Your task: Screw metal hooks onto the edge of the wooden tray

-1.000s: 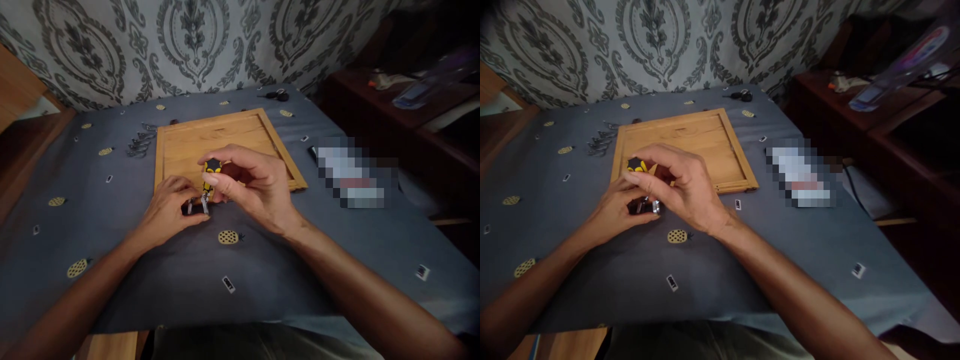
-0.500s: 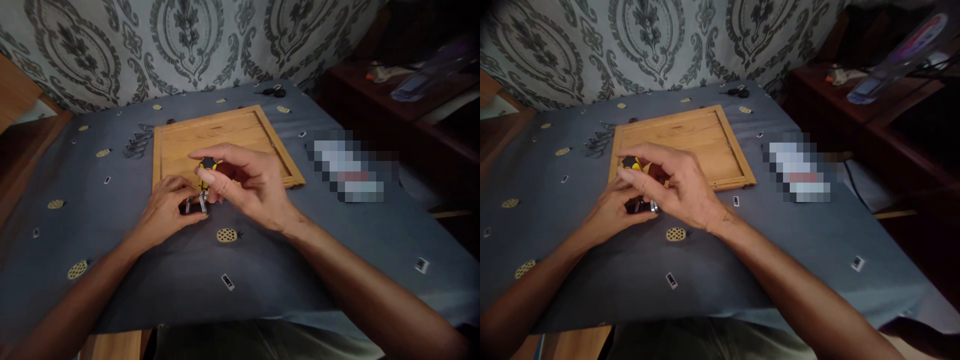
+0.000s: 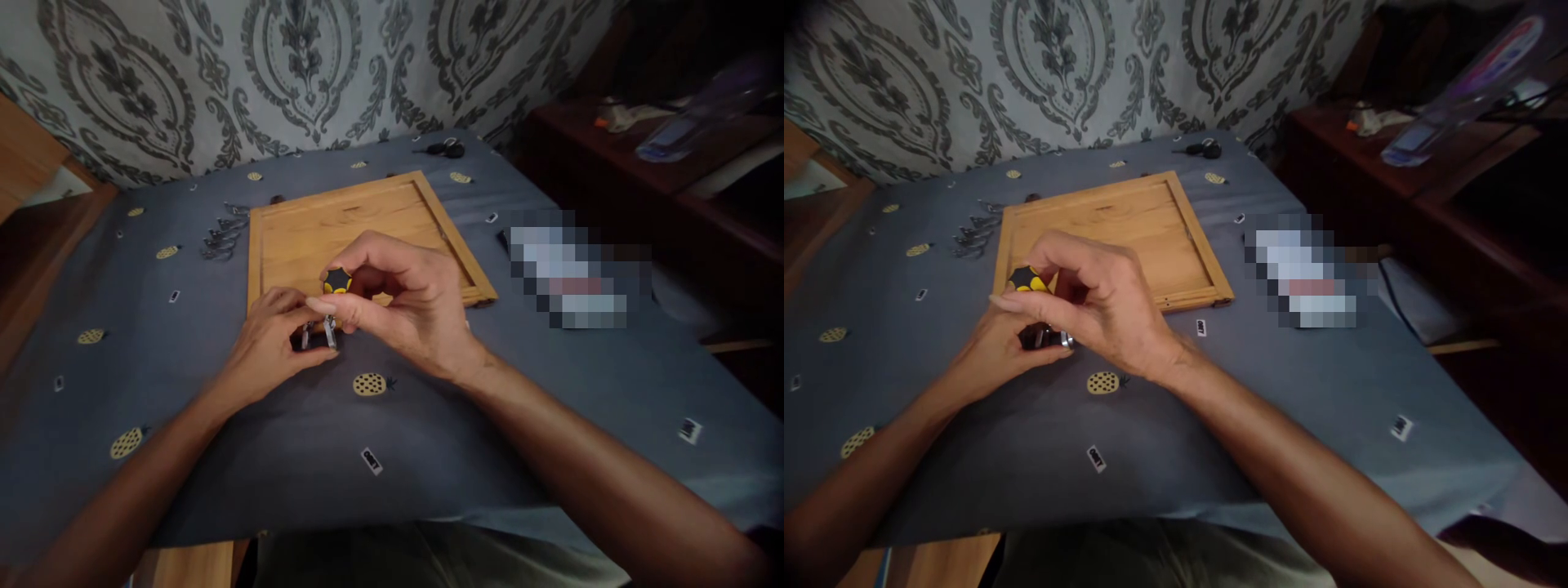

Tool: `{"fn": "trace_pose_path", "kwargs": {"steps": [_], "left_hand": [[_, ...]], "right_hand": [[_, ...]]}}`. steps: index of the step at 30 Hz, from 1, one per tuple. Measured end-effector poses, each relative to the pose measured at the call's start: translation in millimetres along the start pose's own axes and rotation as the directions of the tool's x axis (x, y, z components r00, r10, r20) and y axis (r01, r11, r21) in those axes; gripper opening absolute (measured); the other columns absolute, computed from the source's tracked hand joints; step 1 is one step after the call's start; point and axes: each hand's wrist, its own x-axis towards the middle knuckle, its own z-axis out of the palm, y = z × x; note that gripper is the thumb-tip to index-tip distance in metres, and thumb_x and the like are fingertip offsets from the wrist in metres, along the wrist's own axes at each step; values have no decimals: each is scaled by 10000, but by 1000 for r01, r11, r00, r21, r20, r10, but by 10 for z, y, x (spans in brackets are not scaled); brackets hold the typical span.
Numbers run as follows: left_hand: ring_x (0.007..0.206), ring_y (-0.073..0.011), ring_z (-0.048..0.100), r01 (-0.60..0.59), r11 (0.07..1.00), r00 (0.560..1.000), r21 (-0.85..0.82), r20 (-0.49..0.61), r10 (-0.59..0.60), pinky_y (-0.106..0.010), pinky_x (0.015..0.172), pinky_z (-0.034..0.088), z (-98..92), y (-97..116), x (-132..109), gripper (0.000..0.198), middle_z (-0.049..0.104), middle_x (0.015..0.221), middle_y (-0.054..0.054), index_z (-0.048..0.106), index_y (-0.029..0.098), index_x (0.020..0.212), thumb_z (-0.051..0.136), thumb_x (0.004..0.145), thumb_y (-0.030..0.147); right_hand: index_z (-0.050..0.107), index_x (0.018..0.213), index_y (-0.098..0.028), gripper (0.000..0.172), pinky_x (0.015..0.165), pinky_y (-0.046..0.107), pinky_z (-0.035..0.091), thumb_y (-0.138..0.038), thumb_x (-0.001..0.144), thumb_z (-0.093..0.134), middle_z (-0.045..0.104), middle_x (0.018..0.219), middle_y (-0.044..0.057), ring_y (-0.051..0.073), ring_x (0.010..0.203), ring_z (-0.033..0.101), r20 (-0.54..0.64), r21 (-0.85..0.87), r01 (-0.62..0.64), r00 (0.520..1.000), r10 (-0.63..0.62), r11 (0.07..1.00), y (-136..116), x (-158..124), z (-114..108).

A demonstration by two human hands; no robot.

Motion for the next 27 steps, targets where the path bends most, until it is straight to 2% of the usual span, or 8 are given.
{"fn": "trace_pose_path", "kwargs": {"steps": [9,14,16,21,27], "left_hand": [[1037,-307,575,-5,1000,1000,-2,3,5,-522,920,468,-11,16,2,286,661,980,-58,716,246,1071,762,817,368],[1035,-284,583,-43,998,998,35,-34,44,-493,925,482,-5,-11,-1,281,663,1029,-66,715,220,1001,784,797,401],[1042,-275,588,-49,998,998,38,-46,51,-492,944,482,0,-19,-1,283,670,1042,-58,714,228,994,795,787,404],[1057,-284,590,-38,999,999,28,-35,39,-498,964,472,-7,-8,5,274,675,1035,-60,723,244,1008,790,791,399],[1049,-285,590,-40,999,999,30,-34,41,-495,957,470,-2,-8,6,274,673,1021,-61,724,236,993,799,781,392]], "right_hand": [[560,749,-203,285,514,233,471,-392,850,748,554,688,-46,72,551,517,-10,-46,23,1000,-23,999,-10,-18,1],[540,717,-230,311,497,255,470,-417,833,761,596,744,-20,91,553,509,-219,-158,27,974,-62,987,-106,-22,-29],[526,707,-232,328,465,253,455,-430,839,752,605,770,-17,85,529,505,-254,-160,1,966,-42,987,-110,-16,-44],[530,737,-236,331,469,255,461,-467,839,744,594,778,-17,91,533,526,-187,-171,-10,982,-23,985,-46,-12,-53],[527,753,-244,313,472,269,476,-465,856,723,583,773,-12,109,557,530,-169,-171,-10,985,-20,985,4,-15,-43]]}}
